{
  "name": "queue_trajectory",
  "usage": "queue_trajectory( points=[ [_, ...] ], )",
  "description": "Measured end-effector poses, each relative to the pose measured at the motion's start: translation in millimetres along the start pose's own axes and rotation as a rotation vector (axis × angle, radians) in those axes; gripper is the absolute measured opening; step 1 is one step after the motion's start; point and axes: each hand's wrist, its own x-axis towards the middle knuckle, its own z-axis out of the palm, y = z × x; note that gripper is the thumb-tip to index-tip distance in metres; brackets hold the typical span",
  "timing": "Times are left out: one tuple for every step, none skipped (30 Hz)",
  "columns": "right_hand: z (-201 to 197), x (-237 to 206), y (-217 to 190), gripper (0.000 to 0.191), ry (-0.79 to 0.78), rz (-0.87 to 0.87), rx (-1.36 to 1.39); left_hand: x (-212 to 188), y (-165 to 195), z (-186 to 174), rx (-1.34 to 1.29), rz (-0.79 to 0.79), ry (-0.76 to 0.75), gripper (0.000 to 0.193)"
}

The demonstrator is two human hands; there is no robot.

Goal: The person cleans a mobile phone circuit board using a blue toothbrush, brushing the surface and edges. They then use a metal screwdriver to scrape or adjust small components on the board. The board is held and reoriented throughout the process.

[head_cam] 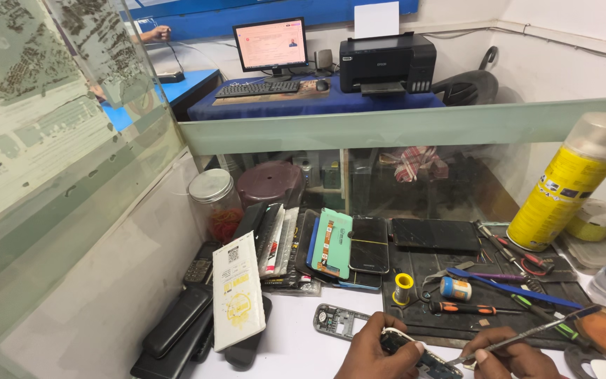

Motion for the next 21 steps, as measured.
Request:
queue_trajectory(
  points=[
    [0,1,0,0.015,-0.001,-0.021,0.01,0,0,0,0.003,-0.003,-0.001,0.042],
    [-1,1,0,0.014,-0.002,-0.043,0.021,0,-1,0,0.005,-0.005,-0.002,0.042],
    [-1,1,0,0.014,-0.003,-0.064,0.031,0,-1,0,0.008,-0.008,-0.003,0.042],
    [0,1,0,0.013,-0.021,-0.08,0.037,0,-2,0,0.011,-0.007,-0.004,0.042],
    [0,1,-1,0.013,-0.038,-0.096,0.044,1,-2,0,0.014,-0.005,-0.006,0.043],
    [1,0,-1,0.012,-0.055,-0.113,0.05,1,-2,0,0.017,-0.003,-0.008,0.043],
    [2,-1,0,0.012,-0.017,-0.117,0.076,0,-2,0,0.019,-0.008,-0.007,0.043],
    [4,-4,0,0.012,0.021,-0.121,0.101,0,-3,-1,0.022,-0.013,-0.007,0.044],
    [6,-6,-1,0.011,0.06,-0.124,0.126,0,-3,-1,0.024,-0.018,-0.006,0.044],
    [7,-8,-1,0.011,0.061,-0.137,0.132,0,-3,-2,0.023,-0.005,-0.013,0.044],
    [7,-9,-2,0.011,0.061,-0.15,0.139,-1,-3,-2,0.022,0.008,-0.02,0.044],
    [8,-11,-2,0.011,0.062,-0.162,0.145,-1,-3,-2,0.021,0.021,-0.027,0.045],
    [8,-12,-1,0.011,0.062,-0.166,0.165,-1,-4,-3,0.025,0.018,-0.029,0.045],
    [8,-12,-1,0.01,0.063,-0.171,0.184,0,-4,-3,0.028,0.017,-0.031,0.045],
    [8,-12,0,0.01,0.065,-0.176,0.203,0,-4,-3,0.031,0.015,-0.033,0.045],
    [8,-12,2,0.01,0.072,-0.183,0.21,1,-5,-3,0.034,0.015,-0.031,0.045],
    [9,-11,4,0.009,0.08,-0.19,0.216,1,-5,-3,0.038,0.014,-0.03,0.046],
    [9,-11,6,0.009,0.089,-0.197,0.223,1,-5,-4,0.041,0.014,-0.028,0.046],
    [9,-11,6,0.009,0.082,-0.204,0.23,1,-5,-4,0.042,0.017,-0.025,0.046],
    [9,-11,6,0.01,0.075,-0.21,0.238,1,-5,-4,0.043,0.019,-0.023,0.047],
    [9,-11,7,0.011,0.069,-0.215,0.245,0,-3,-4,0.044,0.022,-0.021,0.047]
  ],
)
